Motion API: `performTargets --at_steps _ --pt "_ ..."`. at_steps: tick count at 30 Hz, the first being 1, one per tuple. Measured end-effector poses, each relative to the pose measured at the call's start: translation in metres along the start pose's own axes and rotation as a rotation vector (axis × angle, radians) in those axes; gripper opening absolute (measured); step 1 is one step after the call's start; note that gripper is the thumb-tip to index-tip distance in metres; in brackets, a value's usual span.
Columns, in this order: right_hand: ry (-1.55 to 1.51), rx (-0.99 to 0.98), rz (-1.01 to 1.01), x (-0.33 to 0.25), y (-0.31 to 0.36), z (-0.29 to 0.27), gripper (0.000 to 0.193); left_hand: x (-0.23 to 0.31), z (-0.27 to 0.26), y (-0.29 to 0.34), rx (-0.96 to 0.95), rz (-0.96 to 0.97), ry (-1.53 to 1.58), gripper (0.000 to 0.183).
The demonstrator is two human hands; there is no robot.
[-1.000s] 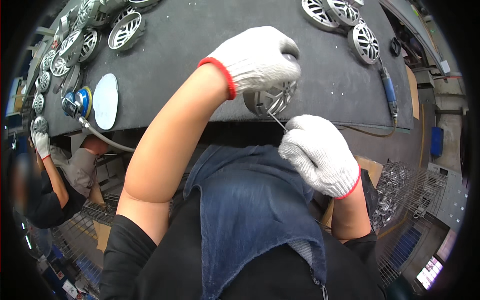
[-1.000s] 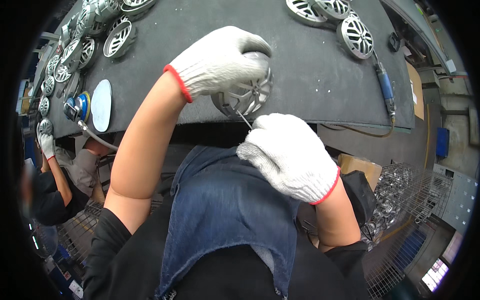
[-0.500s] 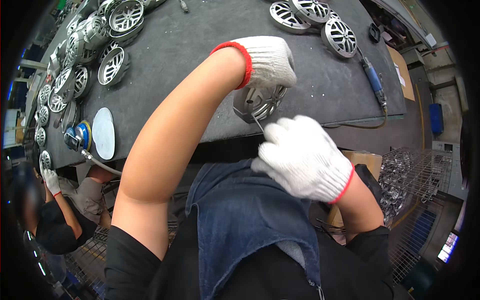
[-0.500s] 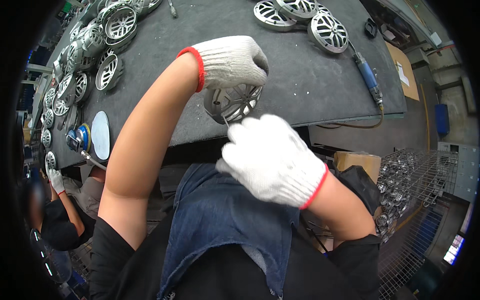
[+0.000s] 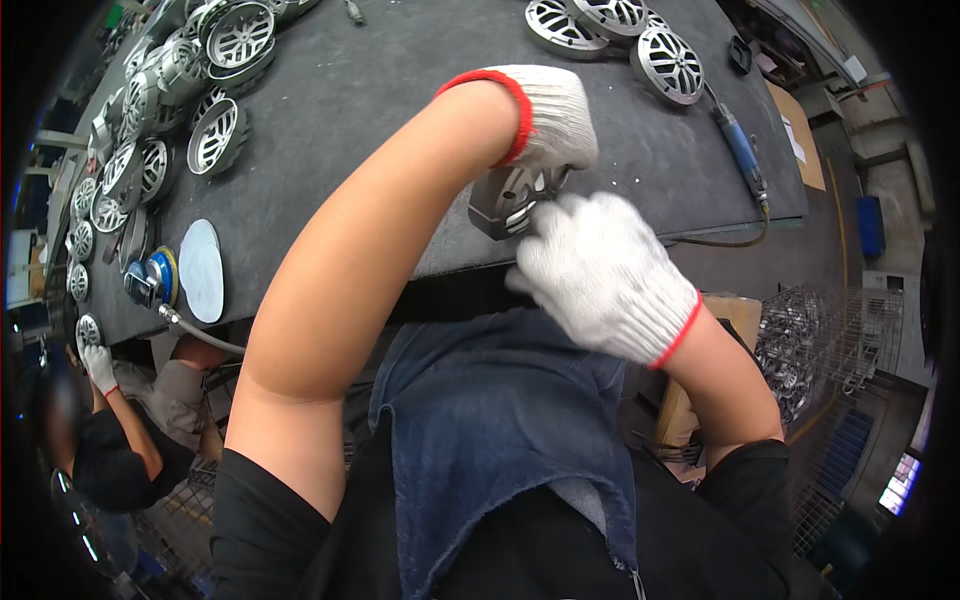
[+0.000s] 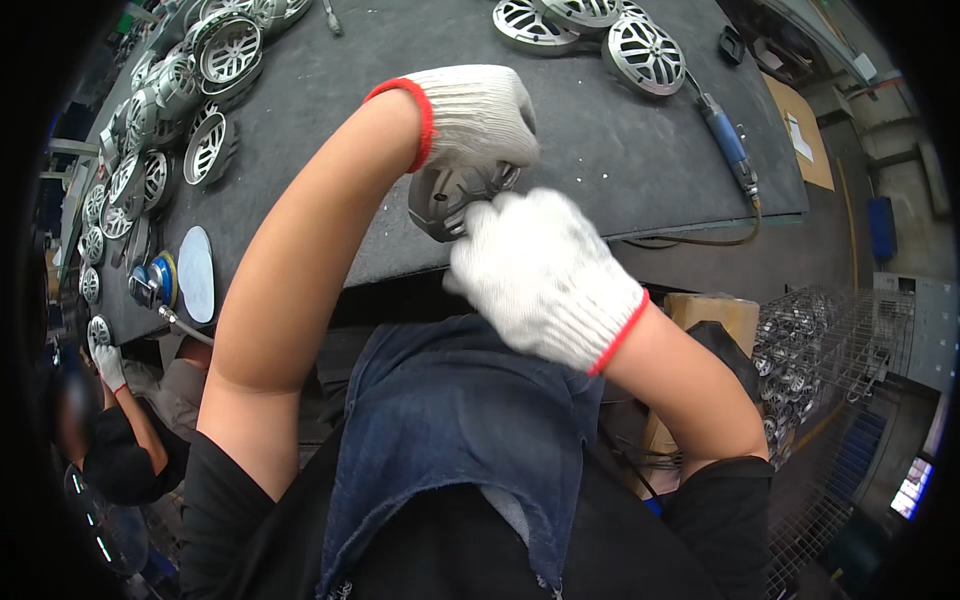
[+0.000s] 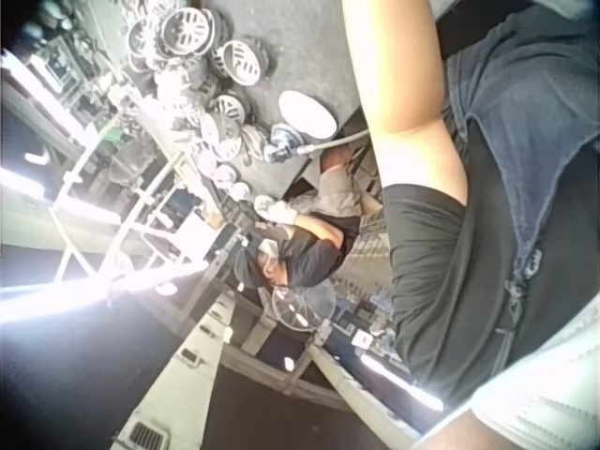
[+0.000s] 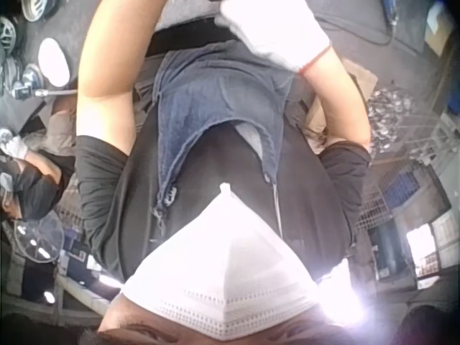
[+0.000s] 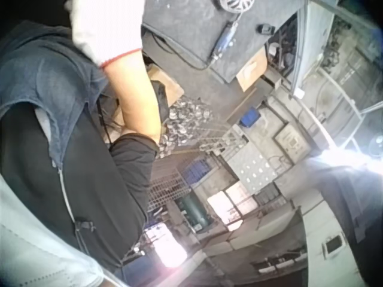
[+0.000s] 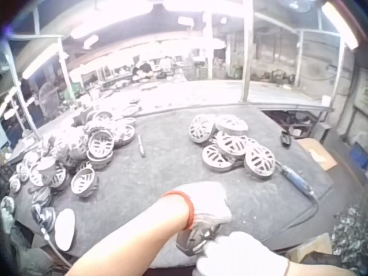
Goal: The person deburrs circular metal parts by scraping their openings with a pointed hand tool, stacks the finished parts on the table, and picks up new parts to scrape.
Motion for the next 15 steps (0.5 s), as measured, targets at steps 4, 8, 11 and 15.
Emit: performTargets --at_steps 4,8,11,15 --pt "-0.383 0.121 -0.115 -0.003 0.008 -0.004 0.024 -0.035 0.008 0.025 0.206 0.056 0.338 0.039" --pt "-0.628 0.237 -0.114 -0.017 0.015 0.030 0.023 -0.090 0.050 0.090 0.387 0.063 0.939 0.044" --pt "-0.531 0.262 -0.071 -0.032 0.004 0.048 0.027 -0.109 0.074 0.106 0.497 -0.120 1.015 0.055" --pt "-0.303 0.303 0.016 -0.023 -0.019 0.056 0.025 -0.105 0.067 0.127 0.843 -0.337 0.850 0.055"
Point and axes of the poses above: each hand's wrist, its own y-axis away from the middle knuckle, its own z-axis out of the palm, x = y × z, the point moved 8 cm from there along -y, towards the middle knuckle, and after that the axes turned 4 degrees about -x, right-handed, at the moved point
